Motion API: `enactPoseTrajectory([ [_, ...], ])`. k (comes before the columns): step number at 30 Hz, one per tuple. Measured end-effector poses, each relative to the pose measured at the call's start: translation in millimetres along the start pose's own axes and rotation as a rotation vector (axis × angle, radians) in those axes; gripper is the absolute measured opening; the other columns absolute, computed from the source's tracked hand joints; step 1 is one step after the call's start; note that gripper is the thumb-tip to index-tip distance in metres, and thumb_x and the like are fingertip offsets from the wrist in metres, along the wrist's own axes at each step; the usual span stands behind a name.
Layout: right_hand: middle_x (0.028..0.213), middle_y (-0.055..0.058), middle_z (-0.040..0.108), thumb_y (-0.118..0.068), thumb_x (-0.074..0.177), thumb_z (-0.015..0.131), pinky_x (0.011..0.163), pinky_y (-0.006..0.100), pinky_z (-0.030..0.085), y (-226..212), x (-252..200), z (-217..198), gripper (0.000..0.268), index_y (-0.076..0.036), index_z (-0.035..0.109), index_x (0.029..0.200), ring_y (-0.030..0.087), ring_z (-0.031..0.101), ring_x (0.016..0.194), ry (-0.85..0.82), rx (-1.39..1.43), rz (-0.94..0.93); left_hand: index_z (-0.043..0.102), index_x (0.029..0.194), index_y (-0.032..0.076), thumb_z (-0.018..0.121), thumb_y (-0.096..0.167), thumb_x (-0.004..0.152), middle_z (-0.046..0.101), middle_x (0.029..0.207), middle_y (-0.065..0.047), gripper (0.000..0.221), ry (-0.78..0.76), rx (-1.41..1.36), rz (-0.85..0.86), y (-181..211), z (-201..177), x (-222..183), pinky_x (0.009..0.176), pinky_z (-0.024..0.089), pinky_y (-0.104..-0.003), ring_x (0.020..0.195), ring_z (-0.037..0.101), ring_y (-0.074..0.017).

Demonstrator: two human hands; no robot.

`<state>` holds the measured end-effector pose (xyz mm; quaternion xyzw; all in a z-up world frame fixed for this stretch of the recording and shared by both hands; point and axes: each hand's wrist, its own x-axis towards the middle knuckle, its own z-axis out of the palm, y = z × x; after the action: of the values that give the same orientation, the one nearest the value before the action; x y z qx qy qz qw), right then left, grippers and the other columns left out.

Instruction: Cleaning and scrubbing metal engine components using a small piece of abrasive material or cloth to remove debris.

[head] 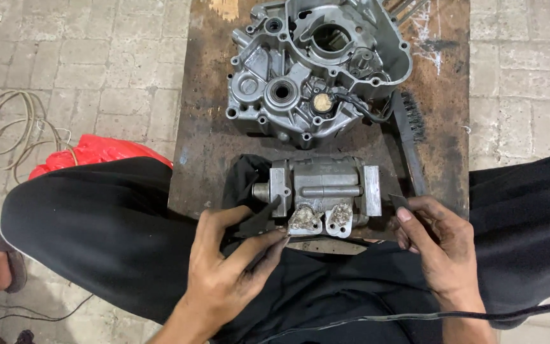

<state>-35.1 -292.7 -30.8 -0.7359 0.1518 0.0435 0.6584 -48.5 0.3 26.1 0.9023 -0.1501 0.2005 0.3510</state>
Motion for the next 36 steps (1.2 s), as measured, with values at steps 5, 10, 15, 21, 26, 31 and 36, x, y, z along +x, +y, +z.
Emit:
enactPoseTrajectory([
  [5,0.071,0.011,0.062,-0.002,0.097,0.064,0.051,0.024,0.038,-0.6,-0.3,-0.7,0.009,0.007,0.067,0.098,0.014,0.051,0.058,-0.015,-0.004,-0.025,0.079,0.091,0.011,0.088,0.011,0.069,0.059,0.112,-0.017,0.024,0.039,0.054,-0.114,1.6,6.1,-12.3,0.075,0.053,-0.033,0.090,0.060,-0.0266],
  [10,0.071,0.011,0.062,-0.002,0.098,0.063,0.050,0.024,0.038,4.4,1.9,-3.4,0.010,0.006,0.067,0.103,0.014,0.052,0.057,-0.009,-0.022,-0.036,0.078,0.095,0.007,0.084,0.012,0.073,0.058,0.111,-0.018,0.023,0.050,0.102,-0.175,-18.3,-4.7,-1.0,0.079,0.052,-0.035,0.095,0.059,-0.0288],
  [15,0.067,0.008,0.053,0.002,0.099,0.058,0.053,0.023,0.036,2.3,2.4,-1.7,0.008,0.006,0.063,0.104,0.014,0.048,0.059,0.000,0.090,-0.060,0.068,0.091,-0.006,0.072,0.005,0.084,0.056,0.107,-0.018,0.013,-0.043,0.070,-0.171,-45.8,-20.2,37.5,0.080,0.050,-0.037,0.090,0.058,-0.0299],
  [21,0.077,0.011,0.064,0.005,0.097,0.058,0.054,0.023,0.039,9.2,3.1,-5.5,0.019,0.007,0.064,0.116,0.013,0.051,0.061,0.050,-0.005,-0.040,0.055,0.135,0.011,0.074,0.001,0.078,0.043,0.134,-0.025,0.061,-0.183,0.156,-0.296,-65.8,-5.2,53.6,0.081,0.053,-0.053,0.097,0.063,-0.0464],
  [26,0.075,0.013,0.066,0.006,0.095,0.065,0.053,0.022,0.043,7.5,3.5,-0.6,0.017,0.007,0.064,0.112,0.014,0.055,0.060,0.041,0.006,-0.054,0.070,0.115,0.006,0.072,0.004,0.089,0.058,0.116,-0.015,0.026,-0.111,-0.048,-0.264,-58.0,-6.2,46.4,0.082,0.051,-0.036,0.095,0.061,-0.0279],
  [31,0.075,0.012,0.067,0.000,0.101,0.060,0.055,0.024,0.049,0.4,-4.5,1.0,0.005,0.004,0.062,0.100,0.017,0.063,0.062,0.005,0.040,-0.131,0.074,0.104,0.000,0.070,0.002,0.086,0.068,0.106,-0.008,0.019,-0.308,-0.265,-0.220,-53.1,-8.1,45.0,0.083,0.053,-0.031,0.092,0.068,-0.0216],
  [36,0.065,0.006,0.065,-0.003,0.094,0.065,0.047,0.023,0.044,-8.3,-18.2,3.8,0.007,0.001,0.064,0.099,0.012,0.056,0.050,0.071,-0.292,-0.218,0.067,0.117,0.001,0.080,0.011,0.067,0.071,0.110,-0.009,0.052,-0.452,-0.207,-0.198,-57.6,-5.8,43.0,0.084,0.052,-0.033,0.096,0.066,-0.0250],
])
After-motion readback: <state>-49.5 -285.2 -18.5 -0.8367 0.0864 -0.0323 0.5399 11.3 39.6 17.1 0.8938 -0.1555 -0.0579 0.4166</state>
